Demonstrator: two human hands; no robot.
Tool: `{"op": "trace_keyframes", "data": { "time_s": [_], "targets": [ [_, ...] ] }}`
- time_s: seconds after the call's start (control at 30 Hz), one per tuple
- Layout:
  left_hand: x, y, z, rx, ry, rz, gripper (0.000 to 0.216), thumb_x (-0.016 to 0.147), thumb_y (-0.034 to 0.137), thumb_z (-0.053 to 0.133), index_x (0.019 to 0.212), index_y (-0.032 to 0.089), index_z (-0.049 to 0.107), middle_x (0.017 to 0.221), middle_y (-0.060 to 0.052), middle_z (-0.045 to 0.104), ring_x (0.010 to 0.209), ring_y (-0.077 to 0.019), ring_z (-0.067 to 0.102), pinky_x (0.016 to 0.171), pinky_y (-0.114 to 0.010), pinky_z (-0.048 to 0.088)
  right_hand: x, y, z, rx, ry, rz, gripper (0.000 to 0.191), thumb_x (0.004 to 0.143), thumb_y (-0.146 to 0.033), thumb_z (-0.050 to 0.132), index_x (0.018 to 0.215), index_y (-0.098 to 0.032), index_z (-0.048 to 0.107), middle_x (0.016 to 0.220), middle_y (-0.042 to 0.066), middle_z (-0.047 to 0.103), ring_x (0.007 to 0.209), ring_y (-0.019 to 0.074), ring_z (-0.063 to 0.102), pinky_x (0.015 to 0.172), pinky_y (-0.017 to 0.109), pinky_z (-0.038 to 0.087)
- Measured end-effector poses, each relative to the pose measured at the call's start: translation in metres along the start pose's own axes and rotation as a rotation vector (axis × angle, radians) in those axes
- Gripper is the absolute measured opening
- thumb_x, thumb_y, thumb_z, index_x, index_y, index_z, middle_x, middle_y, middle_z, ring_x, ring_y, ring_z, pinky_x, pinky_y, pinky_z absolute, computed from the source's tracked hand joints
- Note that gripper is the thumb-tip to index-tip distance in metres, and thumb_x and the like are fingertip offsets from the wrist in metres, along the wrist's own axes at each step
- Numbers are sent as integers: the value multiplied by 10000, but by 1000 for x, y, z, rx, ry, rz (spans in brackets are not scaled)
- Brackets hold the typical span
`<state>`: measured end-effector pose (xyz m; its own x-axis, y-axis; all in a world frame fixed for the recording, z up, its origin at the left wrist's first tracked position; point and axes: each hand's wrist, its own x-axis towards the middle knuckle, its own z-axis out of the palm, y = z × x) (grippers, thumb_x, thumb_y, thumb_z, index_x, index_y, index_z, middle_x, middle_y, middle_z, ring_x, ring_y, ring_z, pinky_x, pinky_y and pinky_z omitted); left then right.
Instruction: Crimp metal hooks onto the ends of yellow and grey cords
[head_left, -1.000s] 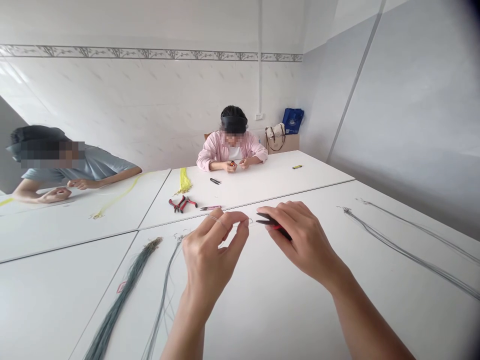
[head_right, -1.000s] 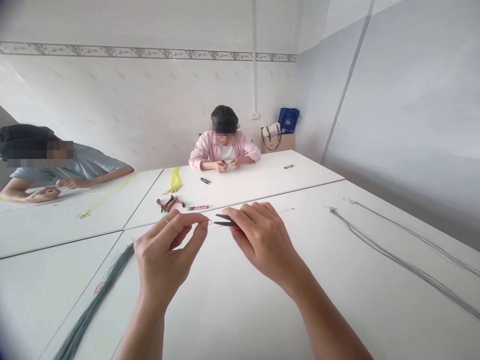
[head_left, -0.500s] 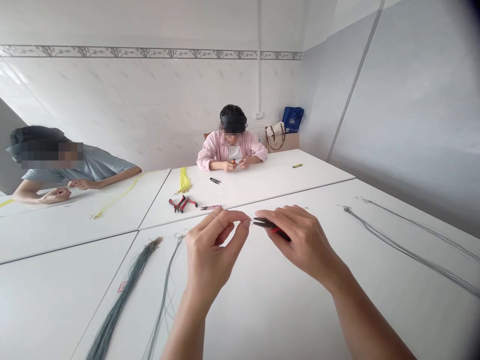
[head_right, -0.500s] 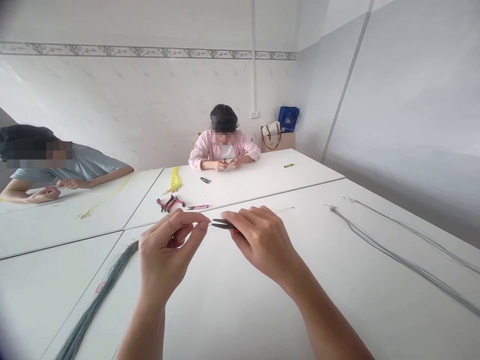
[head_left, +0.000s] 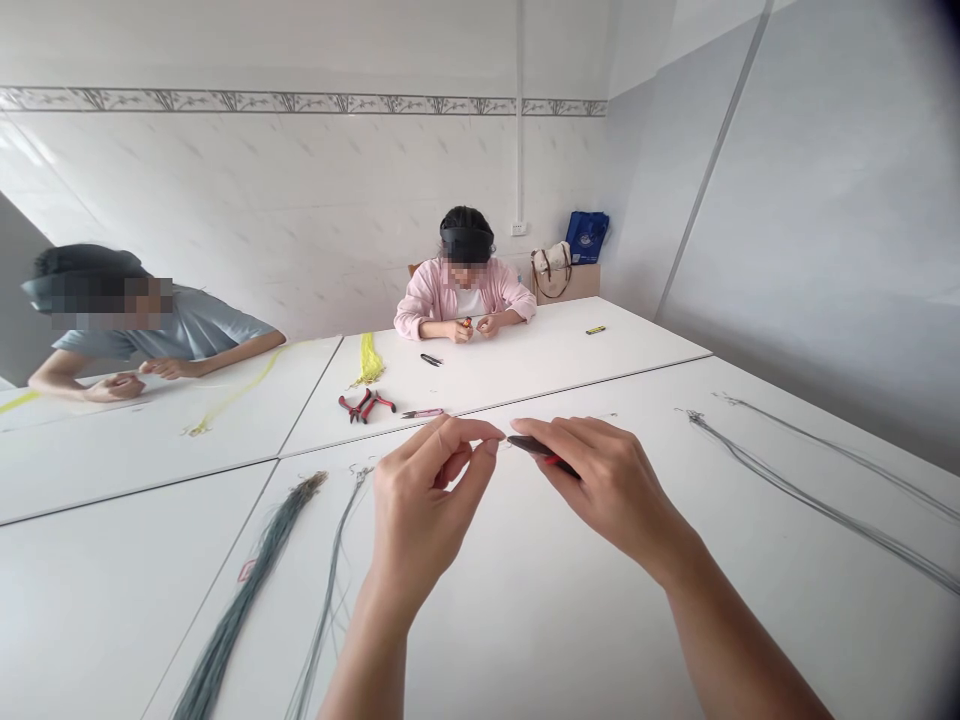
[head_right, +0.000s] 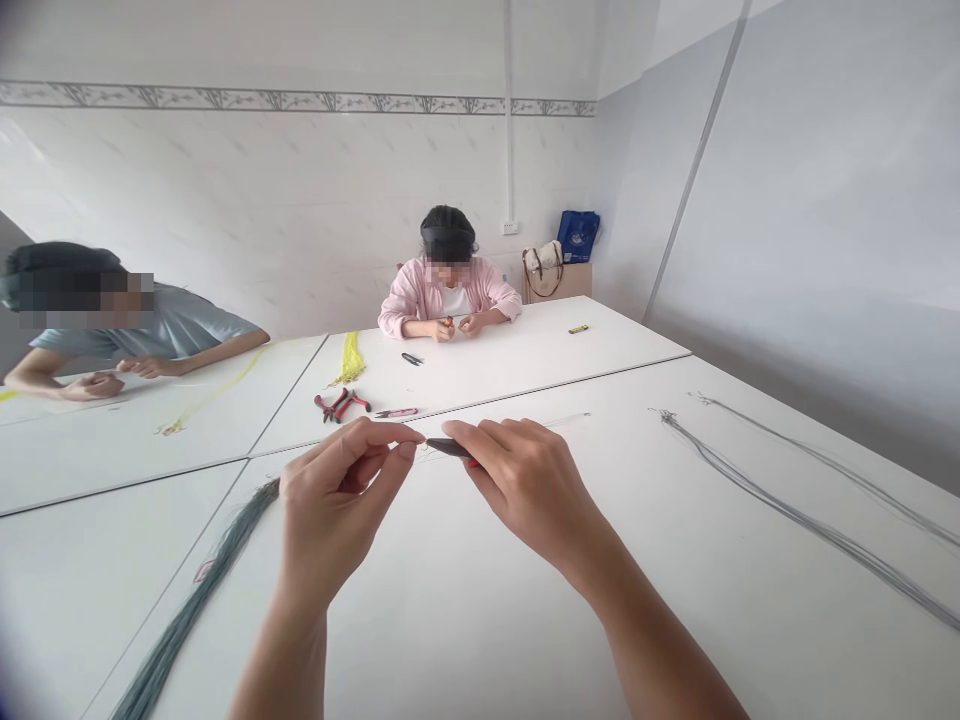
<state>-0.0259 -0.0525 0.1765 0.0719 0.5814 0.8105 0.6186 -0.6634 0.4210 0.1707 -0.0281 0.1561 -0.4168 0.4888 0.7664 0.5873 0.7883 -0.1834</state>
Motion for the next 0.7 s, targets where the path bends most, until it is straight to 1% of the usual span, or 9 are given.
{"op": "trace_keyframes", "data": {
  "time_s": [0.17,0.43,0.57,0.7],
  "targets": [
    [0,4,2,73,64,37,172,916,56,636,927,223,676,635,78,377,538,-61,308,515,-198,297,-1,-2,-1,41,-11,18,324,990,-58,526,1263,-209,612,867,10,712,715,158,611,677,291,442],
    [0,6,2,122,120,93,163,913,46,641,936,204,673,640,79,376,536,-55,283,515,-195,292,-1,-3,-1,43,-21,18,318,1001,-74,513,1270,-221,603,834,5,688,696,158,592,663,292,443],
    [0,6,3,100,110,65,164,914,54,638,923,213,677,627,77,341,527,-59,279,494,-202,275,-1,-3,-2,43,-19,23,301,1005,-83,507,1256,-217,606,818,6,680,689,155,583,654,289,441],
    [0,4,3,65,77,25,153,917,77,636,905,223,681,619,73,360,521,-65,295,485,-225,263,0,-1,-4,32,-37,25,296,986,-64,517,1217,-214,624,789,-3,666,672,149,562,657,293,437]
  ]
}}
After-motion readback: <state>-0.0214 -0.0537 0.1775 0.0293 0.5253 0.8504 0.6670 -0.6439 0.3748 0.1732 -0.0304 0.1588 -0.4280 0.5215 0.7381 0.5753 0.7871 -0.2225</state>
